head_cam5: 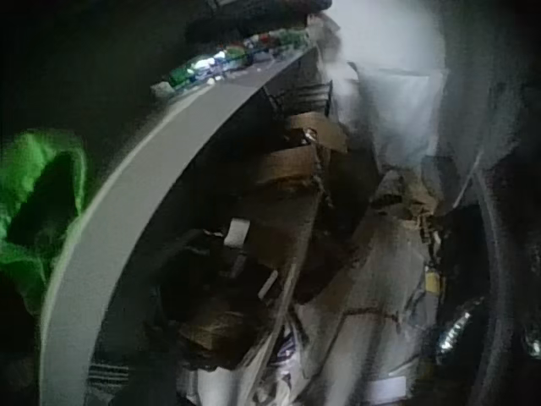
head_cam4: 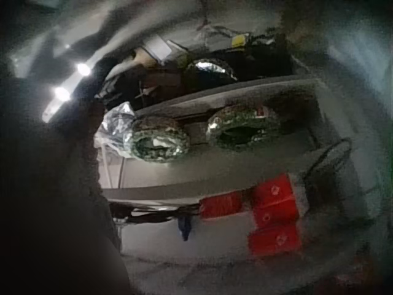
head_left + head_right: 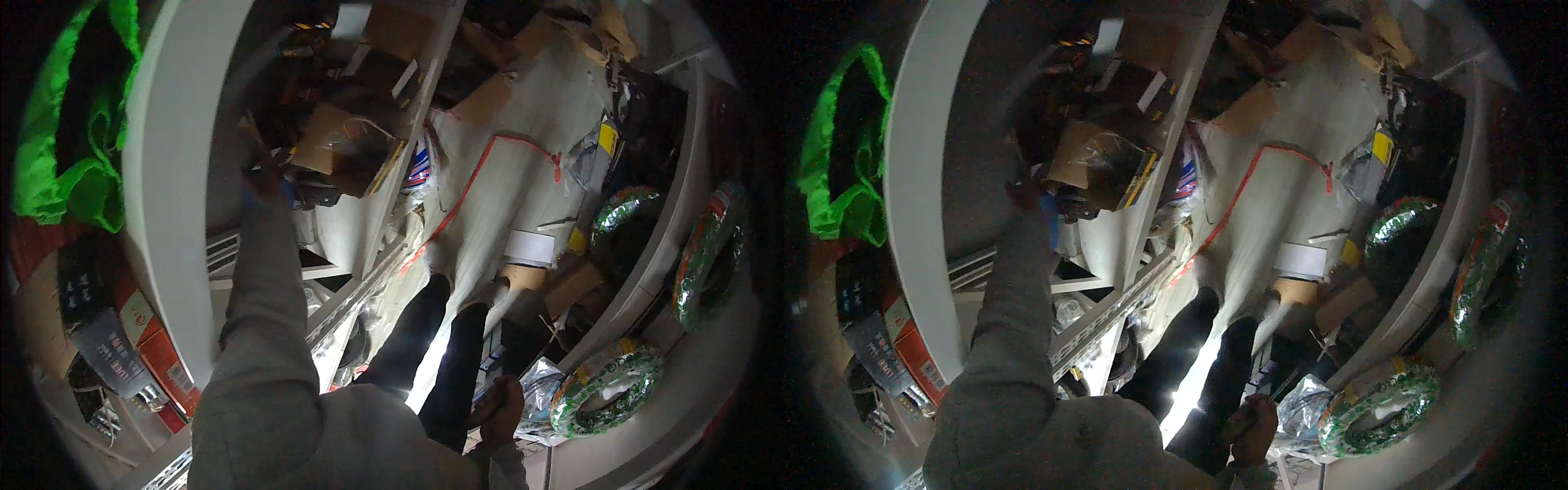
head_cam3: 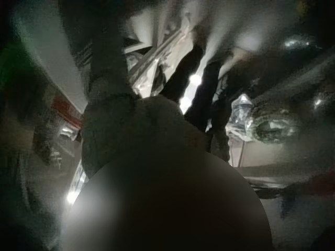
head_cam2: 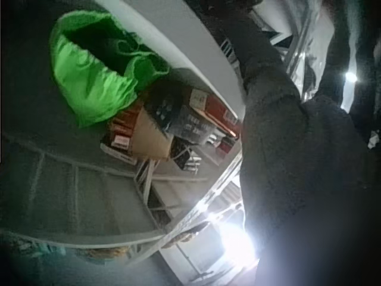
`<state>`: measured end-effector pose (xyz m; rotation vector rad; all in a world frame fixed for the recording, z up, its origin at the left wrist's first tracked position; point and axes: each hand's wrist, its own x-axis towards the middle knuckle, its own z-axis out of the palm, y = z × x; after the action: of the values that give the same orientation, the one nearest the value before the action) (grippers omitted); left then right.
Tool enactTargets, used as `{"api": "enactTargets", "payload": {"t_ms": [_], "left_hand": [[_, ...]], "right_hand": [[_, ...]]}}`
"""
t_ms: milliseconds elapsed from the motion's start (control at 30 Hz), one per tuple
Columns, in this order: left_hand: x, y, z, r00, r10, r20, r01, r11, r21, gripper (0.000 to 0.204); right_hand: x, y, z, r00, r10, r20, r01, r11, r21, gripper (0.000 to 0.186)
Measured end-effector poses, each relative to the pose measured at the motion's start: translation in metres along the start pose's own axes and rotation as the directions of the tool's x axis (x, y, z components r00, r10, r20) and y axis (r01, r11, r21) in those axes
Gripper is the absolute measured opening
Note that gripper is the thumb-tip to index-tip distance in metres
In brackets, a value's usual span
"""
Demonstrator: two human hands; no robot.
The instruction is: The person removes the front cover of an electric scooter, disconnects wiring, and uses a screwdriver to adjust components on the handlebar assembly. They then walk to a shelf, retrieve a small circular part, and inspect it with the screwdriver.
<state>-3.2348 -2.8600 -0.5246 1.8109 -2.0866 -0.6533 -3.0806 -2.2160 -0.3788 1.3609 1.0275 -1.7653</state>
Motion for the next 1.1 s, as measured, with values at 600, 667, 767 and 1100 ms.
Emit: {"api": "enactTargets", "payload": {"t_ms": [600, 667, 767, 1100], "left_hand": [[0.013, 0.013, 0.004, 0.987, -0.159, 0.012, 0.16, 0.98, -0.117, 0.042], [0.002, 0.013, 0.003, 0.987, -0.151, -0.055, 0.14, 0.975, -0.175, 0.042], [-0.025, 0.013, -0.003, 0.981, -0.123, -0.151, 0.078, 0.958, -0.276, 0.042], [-0.195, 0.008, -0.063, 0.978, 0.056, -0.199, -0.18, 0.705, -0.686, 0.041]], "right_hand": [[0.011, 0.001, 0.016, 0.972, -0.221, 0.085, 0.233, 0.823, -0.518, 0.031], [0.01, 0.001, 0.007, 0.974, -0.213, 0.082, 0.227, 0.864, -0.449, 0.026], [0.005, -0.002, 0.0, 0.961, -0.239, 0.138, 0.276, 0.853, -0.443, 0.018], [-0.05, -0.046, 0.037, 0.871, -0.294, 0.394, 0.476, 0.706, -0.525, 0.03]]}}
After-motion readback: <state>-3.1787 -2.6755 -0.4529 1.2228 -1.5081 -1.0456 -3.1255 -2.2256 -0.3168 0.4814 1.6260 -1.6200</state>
